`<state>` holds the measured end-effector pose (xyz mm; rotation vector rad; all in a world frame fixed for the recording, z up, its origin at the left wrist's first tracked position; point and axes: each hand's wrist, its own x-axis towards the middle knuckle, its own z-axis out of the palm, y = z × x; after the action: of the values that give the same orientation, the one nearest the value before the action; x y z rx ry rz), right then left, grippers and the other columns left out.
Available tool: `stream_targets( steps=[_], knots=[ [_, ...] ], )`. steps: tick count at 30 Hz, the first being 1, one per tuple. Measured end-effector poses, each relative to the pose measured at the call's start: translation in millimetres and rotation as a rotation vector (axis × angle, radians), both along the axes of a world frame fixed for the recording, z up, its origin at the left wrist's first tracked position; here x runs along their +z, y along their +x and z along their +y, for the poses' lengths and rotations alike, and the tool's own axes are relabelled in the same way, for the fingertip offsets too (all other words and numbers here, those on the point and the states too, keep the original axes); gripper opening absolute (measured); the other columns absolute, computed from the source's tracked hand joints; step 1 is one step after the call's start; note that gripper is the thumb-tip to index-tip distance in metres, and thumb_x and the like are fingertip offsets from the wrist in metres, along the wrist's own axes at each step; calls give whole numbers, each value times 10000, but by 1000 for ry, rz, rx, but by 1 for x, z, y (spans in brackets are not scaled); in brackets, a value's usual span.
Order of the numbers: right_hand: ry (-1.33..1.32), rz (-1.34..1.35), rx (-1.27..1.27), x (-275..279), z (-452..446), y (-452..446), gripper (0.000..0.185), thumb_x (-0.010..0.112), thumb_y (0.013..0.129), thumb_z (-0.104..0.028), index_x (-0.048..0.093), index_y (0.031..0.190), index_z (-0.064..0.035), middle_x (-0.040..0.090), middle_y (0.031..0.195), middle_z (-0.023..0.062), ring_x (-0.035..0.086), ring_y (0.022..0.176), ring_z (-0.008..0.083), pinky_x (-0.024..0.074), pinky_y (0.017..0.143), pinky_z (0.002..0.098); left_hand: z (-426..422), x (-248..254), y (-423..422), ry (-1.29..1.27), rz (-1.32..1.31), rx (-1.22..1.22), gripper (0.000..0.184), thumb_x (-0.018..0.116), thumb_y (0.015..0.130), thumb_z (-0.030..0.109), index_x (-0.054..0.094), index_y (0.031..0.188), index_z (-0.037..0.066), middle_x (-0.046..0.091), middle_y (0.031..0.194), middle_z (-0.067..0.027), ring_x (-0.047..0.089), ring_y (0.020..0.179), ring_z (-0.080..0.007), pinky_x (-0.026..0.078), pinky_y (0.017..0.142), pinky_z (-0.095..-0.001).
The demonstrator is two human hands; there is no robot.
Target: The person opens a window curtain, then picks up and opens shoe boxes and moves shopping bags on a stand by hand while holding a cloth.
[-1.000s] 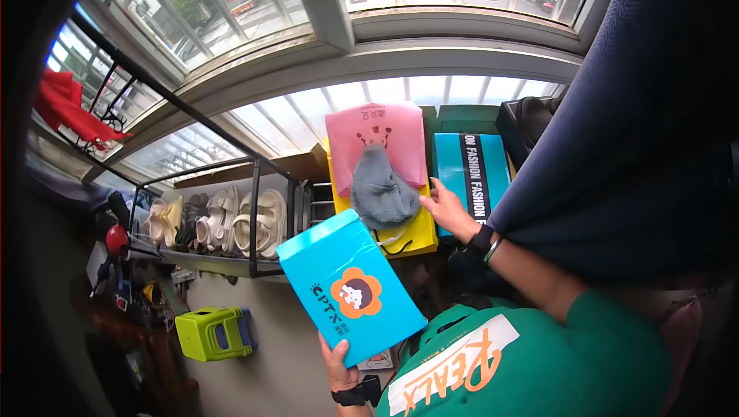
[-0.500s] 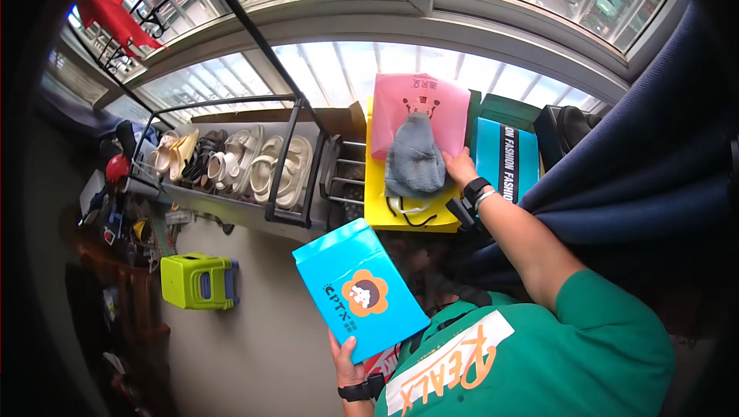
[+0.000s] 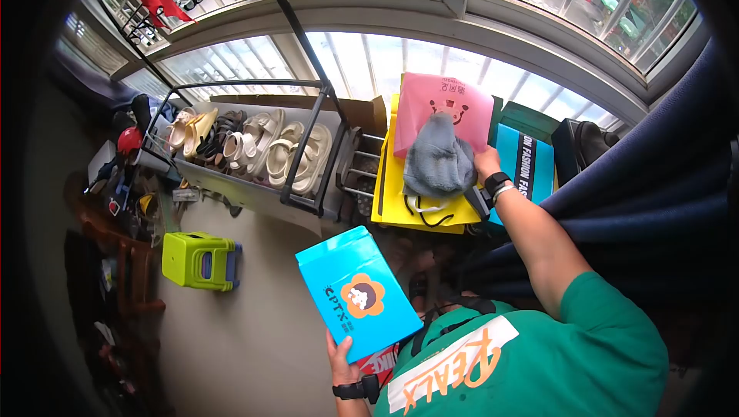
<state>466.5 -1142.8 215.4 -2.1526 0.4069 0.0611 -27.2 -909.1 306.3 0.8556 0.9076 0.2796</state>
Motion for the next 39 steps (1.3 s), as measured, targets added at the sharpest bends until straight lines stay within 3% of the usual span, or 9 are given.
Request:
stream_targets(
  steps=[3,4,7,11,16,20,26,36,39],
  knots=[
    [444,12,63,-28,-21,17,277,672,858,-181,677,1059,11,715,998,146,675,909,254,512,794,370,5,-6,2,8,0,-9,811,704,744,144,319,1449,30,520,1303,-136,528,1180,-281,461,991,-421],
    [510,18,114,-20,-26,15,277,676,880,-160,665,1092,18,709,993,92,641,886,172,506,787,328,8,-7,2,9,2,-12,811,705,744,144,320,1449,30,521,1300,-134,529,1178,-279,459,993,-418],
    [726,123,123,19,-33,0,271,627,908,-100,638,1152,18,698,1031,99,642,894,182,501,803,317,17,-18,3,21,-6,-28,817,712,742,137,318,1451,30,521,1301,-130,525,1182,-273,446,1009,-406],
    [792,184,145,39,-50,-5,288,584,936,-71,595,1208,25,673,1094,102,640,935,191,499,844,312,28,-26,5,27,9,-24,830,720,738,129,312,1453,28,518,1306,-126,520,1187,-266,436,1018,-399],
    [819,249,168,66,-74,-6,276,538,965,-83,564,1227,0,672,1099,122,657,960,230,527,853,372,37,-32,3,32,24,-9,839,727,736,128,307,1454,28,516,1309,-130,517,1193,-264,430,1024,-401],
    [889,265,217,74,-98,-6,238,573,953,-87,598,1180,-21,682,1095,112,670,942,222,539,841,375,41,-28,7,44,7,-27,849,730,734,125,297,1456,17,512,1315,-140,513,1203,-263,431,1024,-394],
    [939,341,270,73,-122,-3,359,578,957,-113,539,1313,-93,657,1168,72,663,991,222,546,860,410,50,-38,25,51,-40,-93,897,744,721,131,266,1469,-3,503,1330,-153,505,1221,-265,448,1010,-392],
    [1169,569,322,84,-150,-17,362,540,986,-197,525,1339,-122,631,1223,49,651,1020,203,557,845,393,57,-52,65,41,-64,-184,914,757,710,136,272,1471,-9,470,1364,-167,506,1226,-267,440,1022,-384],
    [1061,474,212,75,-142,-26,324,540,986,-262,583,1258,-90,661,1168,60,660,986,197,563,818,360,58,-64,75,31,-72,-195,917,759,705,132,275,1472,-8,469,1370,-162,507,1226,-256,432,1027,-370]
  ],
)
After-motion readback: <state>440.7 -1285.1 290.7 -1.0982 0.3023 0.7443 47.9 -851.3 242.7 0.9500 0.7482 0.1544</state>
